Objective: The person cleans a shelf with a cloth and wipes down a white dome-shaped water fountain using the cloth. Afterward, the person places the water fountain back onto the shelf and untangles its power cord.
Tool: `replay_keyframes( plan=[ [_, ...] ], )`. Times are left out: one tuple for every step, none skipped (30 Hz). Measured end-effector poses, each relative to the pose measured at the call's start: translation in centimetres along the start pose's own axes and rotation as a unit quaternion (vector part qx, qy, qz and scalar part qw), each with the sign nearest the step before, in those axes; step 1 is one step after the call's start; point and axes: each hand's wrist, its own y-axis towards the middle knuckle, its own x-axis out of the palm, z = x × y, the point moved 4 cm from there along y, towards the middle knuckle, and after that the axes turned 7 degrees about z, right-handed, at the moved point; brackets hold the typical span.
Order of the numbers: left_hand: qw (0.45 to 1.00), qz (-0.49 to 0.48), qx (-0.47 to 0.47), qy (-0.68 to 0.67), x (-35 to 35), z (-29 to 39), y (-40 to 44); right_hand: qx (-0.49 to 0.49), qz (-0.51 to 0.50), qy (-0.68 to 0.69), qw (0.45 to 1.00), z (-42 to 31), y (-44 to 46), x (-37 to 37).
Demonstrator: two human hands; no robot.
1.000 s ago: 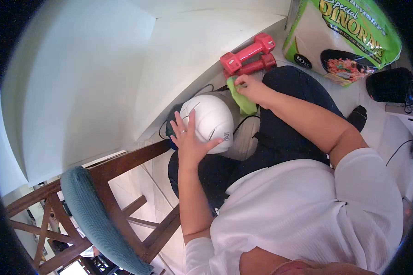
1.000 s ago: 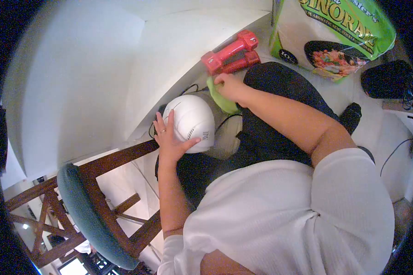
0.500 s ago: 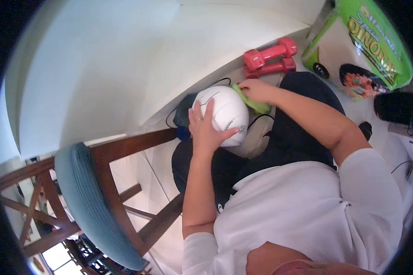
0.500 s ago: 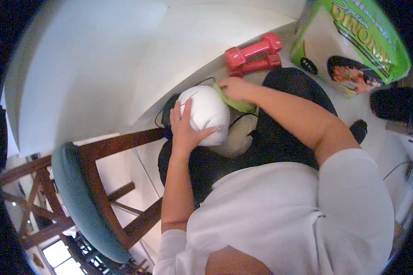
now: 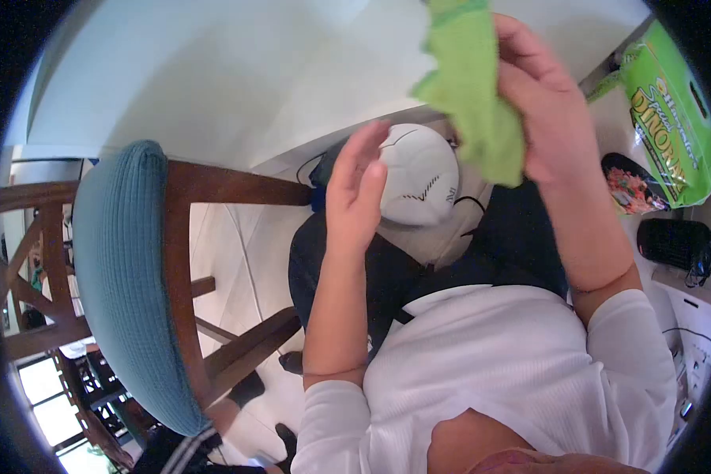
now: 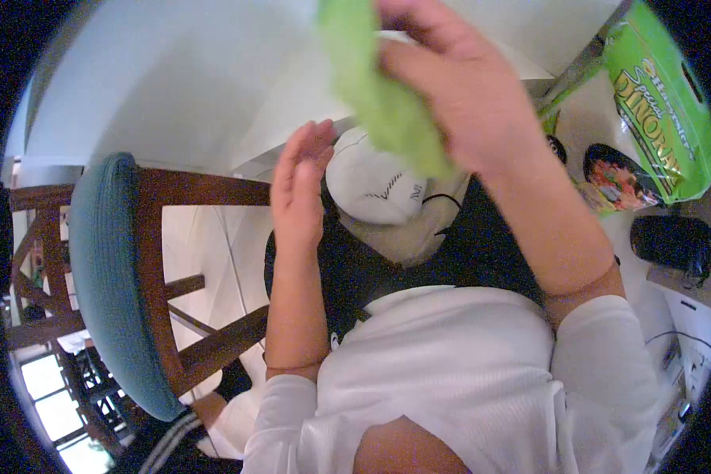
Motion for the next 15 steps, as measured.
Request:
replay_keyframes(
  plan=[
    [0.997,0.009,0.067,-0.040,0.5,2.4,-0.5,-0.006,-0.050,0.005,0.999,0.5,-0.2,2.6],
    [0.988,0.016,0.132,-0.079,1.1,4.6,-1.0,-0.012,-0.097,0.011,0.995,1.0,-0.5,5.0],
    [0.983,0.045,0.161,-0.075,0.8,5.5,-1.7,-0.048,-0.173,-0.041,0.983,1.4,-0.8,7.0],
    [0.977,0.074,0.189,-0.070,0.5,6.5,-2.5,-0.171,-0.211,-0.108,0.956,1.2,-0.8,8.0],
    [0.975,0.128,0.180,-0.023,-0.6,7.1,-2.9,-0.290,-0.246,-0.172,0.909,1.0,-0.9,8.8],
    [0.970,0.156,0.184,-0.004,-1.4,8.2,-2.6,-0.275,-0.225,-0.185,0.916,1.3,-0.6,8.6],
    [0.967,0.185,0.177,-0.016,-2.7,8.7,-2.6,-0.260,-0.203,-0.198,0.923,1.6,-0.3,8.2],
    [0.962,0.214,0.169,-0.028,-4.0,9.1,-2.7,-0.245,-0.180,-0.212,0.929,1.9,0.0,7.5],
    [0.956,0.241,0.161,-0.041,-5.1,9.3,-2.8,-0.239,-0.123,-0.233,0.934,3.4,1.2,5.7],
    [0.956,0.262,0.127,0.032,-6.3,9.1,-2.8,-0.234,-0.065,-0.254,0.936,5.7,2.3,3.5],
    [0.950,0.281,0.092,0.103,-7.7,8.4,-2.9,-0.190,-0.033,-0.279,0.941,7.9,2.5,1.8],
    [0.937,0.299,0.055,0.173,-8.7,7.4,-3.1,-0.146,0.000,-0.303,0.942,10.0,2.6,0.2],
    [0.902,0.247,0.081,0.345,-8.7,6.3,-2.8,-0.169,-0.018,-0.354,0.920,11.4,2.3,-0.6],
    [0.836,0.185,0.102,0.506,-8.5,4.5,-2.3,-0.192,-0.036,-0.403,0.894,12.8,2.0,-1.1],
    [0.783,0.140,0.198,0.573,-7.6,2.7,-1.9,-0.191,-0.045,-0.434,0.879,14.3,1.9,-1.6]
  ],
)
